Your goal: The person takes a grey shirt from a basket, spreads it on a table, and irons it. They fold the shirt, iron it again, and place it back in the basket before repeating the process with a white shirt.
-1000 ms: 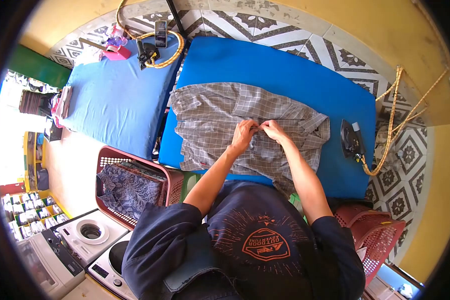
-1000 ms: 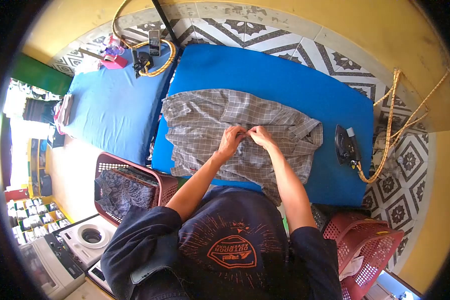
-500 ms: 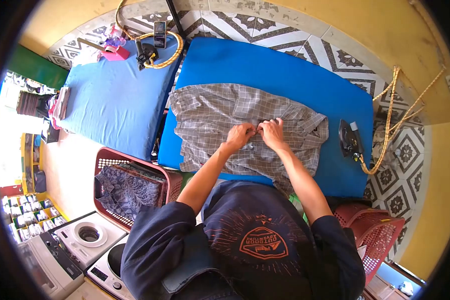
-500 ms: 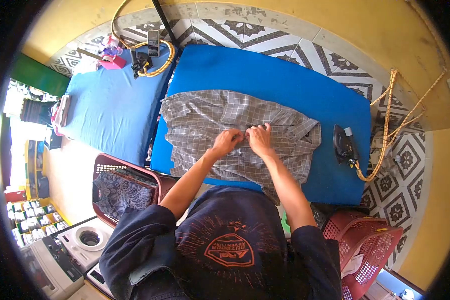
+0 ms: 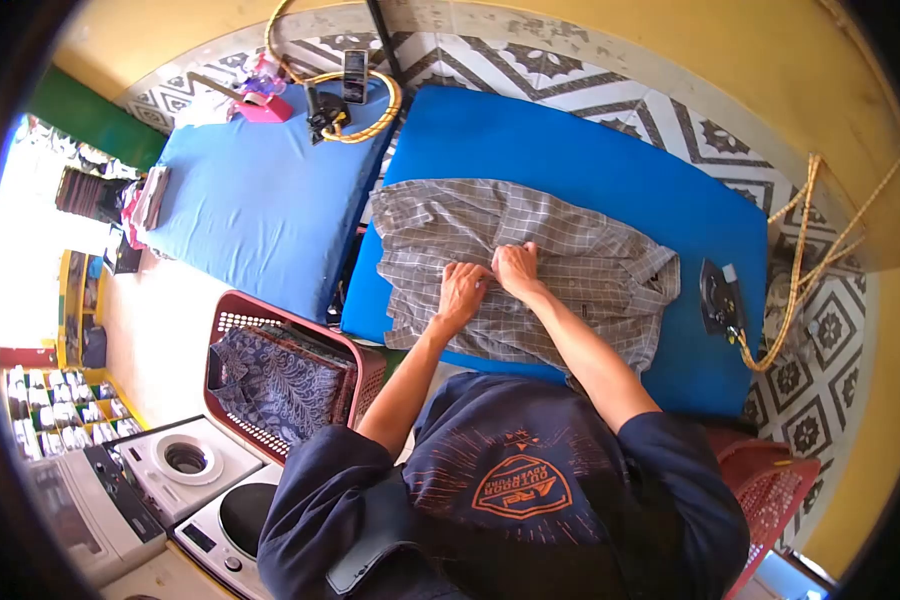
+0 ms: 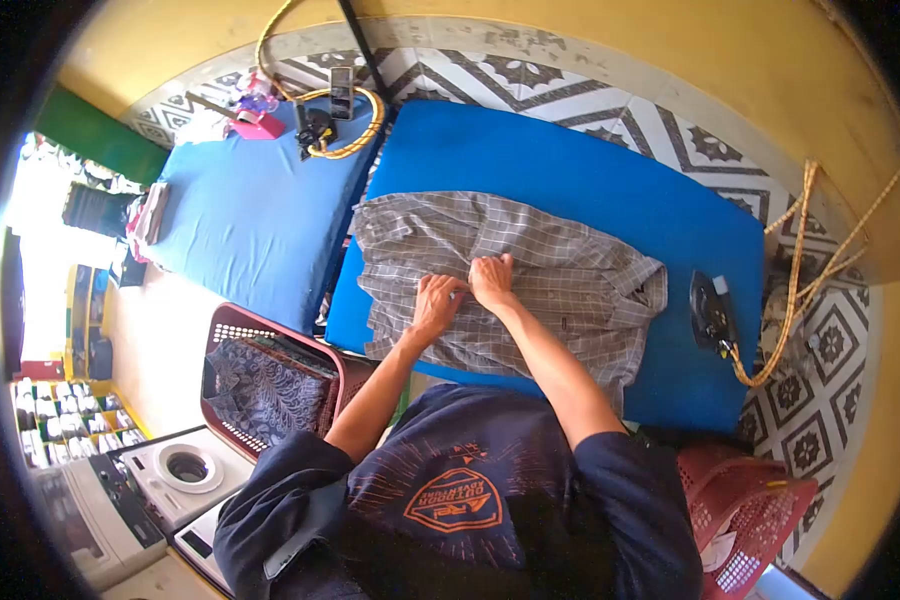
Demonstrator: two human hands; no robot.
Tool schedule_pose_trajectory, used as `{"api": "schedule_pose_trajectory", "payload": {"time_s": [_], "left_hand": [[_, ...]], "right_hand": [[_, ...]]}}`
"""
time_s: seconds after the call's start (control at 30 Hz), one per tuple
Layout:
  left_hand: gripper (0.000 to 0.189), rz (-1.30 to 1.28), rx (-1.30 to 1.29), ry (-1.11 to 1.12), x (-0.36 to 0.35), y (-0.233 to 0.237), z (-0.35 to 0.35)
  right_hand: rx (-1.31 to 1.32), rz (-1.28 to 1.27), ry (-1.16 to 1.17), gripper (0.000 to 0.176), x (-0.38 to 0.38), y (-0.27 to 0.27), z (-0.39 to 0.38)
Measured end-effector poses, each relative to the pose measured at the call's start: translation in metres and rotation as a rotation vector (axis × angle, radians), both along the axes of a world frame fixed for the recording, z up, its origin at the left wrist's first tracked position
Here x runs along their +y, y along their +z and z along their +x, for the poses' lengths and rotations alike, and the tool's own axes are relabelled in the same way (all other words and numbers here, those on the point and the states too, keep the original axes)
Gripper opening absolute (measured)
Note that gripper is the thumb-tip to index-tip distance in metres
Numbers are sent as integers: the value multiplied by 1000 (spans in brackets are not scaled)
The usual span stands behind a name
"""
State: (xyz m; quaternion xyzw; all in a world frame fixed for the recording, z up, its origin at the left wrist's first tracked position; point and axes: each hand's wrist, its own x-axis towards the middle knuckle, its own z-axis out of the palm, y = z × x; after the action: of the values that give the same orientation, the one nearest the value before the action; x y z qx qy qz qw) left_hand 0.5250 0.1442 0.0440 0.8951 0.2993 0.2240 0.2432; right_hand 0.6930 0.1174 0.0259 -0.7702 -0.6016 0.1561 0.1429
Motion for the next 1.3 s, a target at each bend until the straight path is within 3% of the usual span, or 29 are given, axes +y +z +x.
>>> {"api": "schedule_pose_trajectory", "payload": {"time_s": [0.1,0.17,0.3,0.4,0.43,0.5,0.57,0.63,0.83,0.93,1.0,1.1,1.17,1.3], "left_hand": [[20,-59,-116,89,3,0,8],[19,-87,-116,101,4,1,11],[16,-99,-110,152,7,1,19],[16,-186,-133,179,7,4,21],[16,-187,-133,177,6,0,20],[17,-183,-153,215,9,-8,21],[15,-296,-144,191,14,-3,22],[15,-410,-130,166,19,1,20],[17,-369,-109,65,31,4,17],[18,-473,-3,-26,36,8,6],[19,61,222,-59,40,18,-17],[16,28,216,-51,49,23,-58],[16,40,200,-46,44,23,-69],[14,38,165,69,34,22,-72]], "right_hand": [[94,-93,-113,22,7,-5,-4],[250,-175,-321,21,7,-9,-3],[464,-286,-417,26,6,9,4],[681,-296,-383,31,8,-48,24],[681,-296,-385,31,5,-23,21],[513,-233,-242,34,-6,24,18],[509,-135,-205,26,-15,25,14],[231,-10,-72,14,-19,29,13],[176,72,59,5,-26,34,20],[102,89,103,5,-26,34,17],[-118,72,72,7,-26,31,11],[-39,259,24,8,-5,43,-10],[16,303,172,12,17,37,-27],[-71,133,229,19,45,11,-54]]}}
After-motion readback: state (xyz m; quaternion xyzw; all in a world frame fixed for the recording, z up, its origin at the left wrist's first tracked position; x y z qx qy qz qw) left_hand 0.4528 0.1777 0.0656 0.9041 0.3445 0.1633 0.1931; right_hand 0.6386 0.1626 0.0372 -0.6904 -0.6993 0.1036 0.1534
